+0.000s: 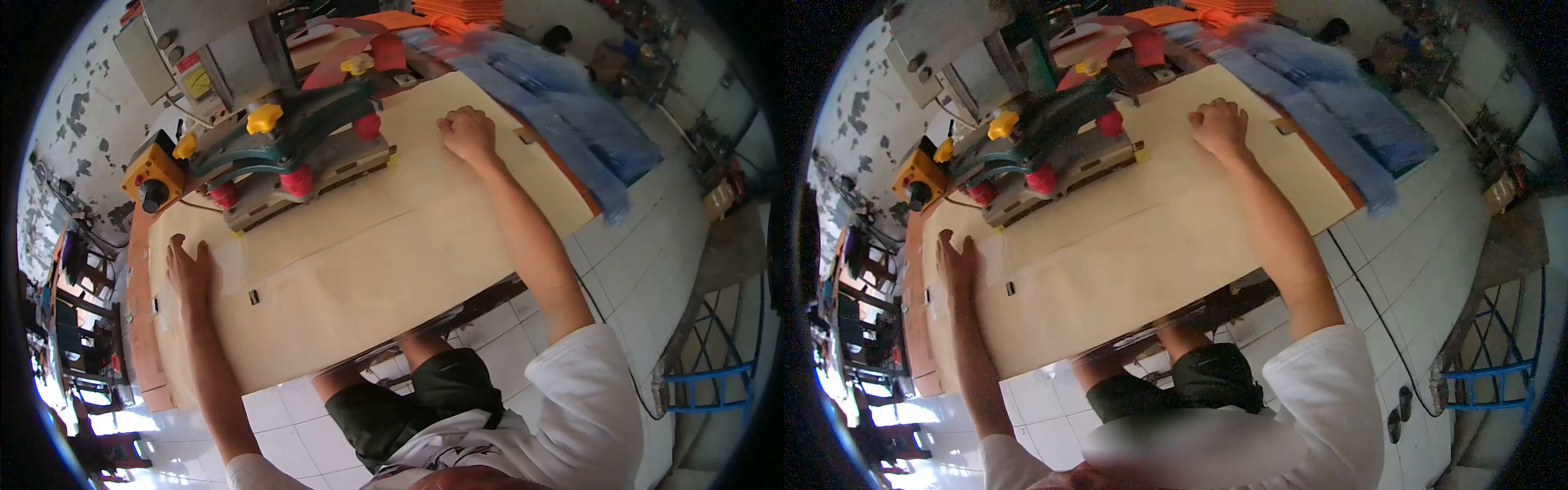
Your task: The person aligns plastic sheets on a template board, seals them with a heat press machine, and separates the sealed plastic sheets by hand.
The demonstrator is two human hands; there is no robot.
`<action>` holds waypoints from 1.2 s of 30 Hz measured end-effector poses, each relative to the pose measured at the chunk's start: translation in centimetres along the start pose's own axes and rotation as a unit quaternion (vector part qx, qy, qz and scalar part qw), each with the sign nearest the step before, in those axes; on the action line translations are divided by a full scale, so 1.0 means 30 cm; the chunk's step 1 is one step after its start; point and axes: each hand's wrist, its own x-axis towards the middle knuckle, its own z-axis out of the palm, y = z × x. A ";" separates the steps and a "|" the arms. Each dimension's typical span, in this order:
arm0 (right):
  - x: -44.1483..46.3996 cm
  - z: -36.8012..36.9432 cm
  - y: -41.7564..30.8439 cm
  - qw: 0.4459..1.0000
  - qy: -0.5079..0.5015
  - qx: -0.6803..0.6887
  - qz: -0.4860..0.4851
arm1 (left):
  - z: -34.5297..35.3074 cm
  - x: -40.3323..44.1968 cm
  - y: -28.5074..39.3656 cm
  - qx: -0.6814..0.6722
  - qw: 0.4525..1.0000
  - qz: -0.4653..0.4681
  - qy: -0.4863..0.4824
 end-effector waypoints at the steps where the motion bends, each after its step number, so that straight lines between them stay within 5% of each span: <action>1: 0.003 -0.012 -0.004 1.000 0.003 -0.005 0.001 | 0.001 0.002 -0.004 0.018 1.000 -0.001 0.001; 4: -0.002 -0.031 -0.013 0.999 0.010 0.052 0.011 | -0.018 -0.004 0.000 0.052 0.996 -0.018 -0.076; 5: 0.000 -0.030 -0.013 0.997 0.034 0.067 0.012 | 0.025 -0.009 -0.053 0.092 0.995 0.046 0.009; 7: 0.009 -0.058 -0.030 0.995 0.060 0.081 0.014 | -0.014 -0.008 -0.018 0.061 0.998 0.028 0.000; 13: -0.019 -0.131 -0.022 0.993 -0.048 0.085 0.060 | -0.032 -0.013 -0.016 0.044 0.998 0.023 -0.040; 15: 0.052 -0.315 -0.016 0.964 0.152 0.205 0.069 | -0.053 -0.011 0.004 0.049 0.998 -0.018 -0.028; 17: 0.093 -0.467 0.068 0.949 0.201 0.236 0.047 | -0.044 0.012 -0.019 0.049 0.998 -0.025 -0.028; 20: 0.039 -0.674 0.224 0.967 0.095 0.221 0.082 | -0.069 0.034 -0.093 0.070 0.996 0.023 -0.059; 22: -0.026 -0.761 0.347 0.983 -0.046 0.124 0.128 | -0.127 0.034 -0.168 0.080 0.982 0.054 -0.160; 23: -0.074 -0.793 0.422 0.982 -0.051 0.120 0.138 | -0.076 0.020 -0.328 0.098 0.969 0.205 -0.098; 25: -0.160 -0.848 0.567 0.976 -0.182 0.056 0.104 | -0.326 -0.084 -0.081 -0.008 0.989 0.096 -0.116; 28: -0.304 -0.864 0.683 0.967 -0.251 0.004 0.042 | -0.438 -0.280 0.173 -0.099 0.995 0.024 0.018; 30: -0.375 -0.827 0.701 0.957 -0.286 0.007 0.056 | -0.398 -0.406 0.219 -0.179 0.980 -0.034 0.085; 36: -0.390 -0.811 0.657 0.958 -0.279 -0.020 0.058 | -0.317 -0.555 0.238 -0.242 0.962 -0.109 0.060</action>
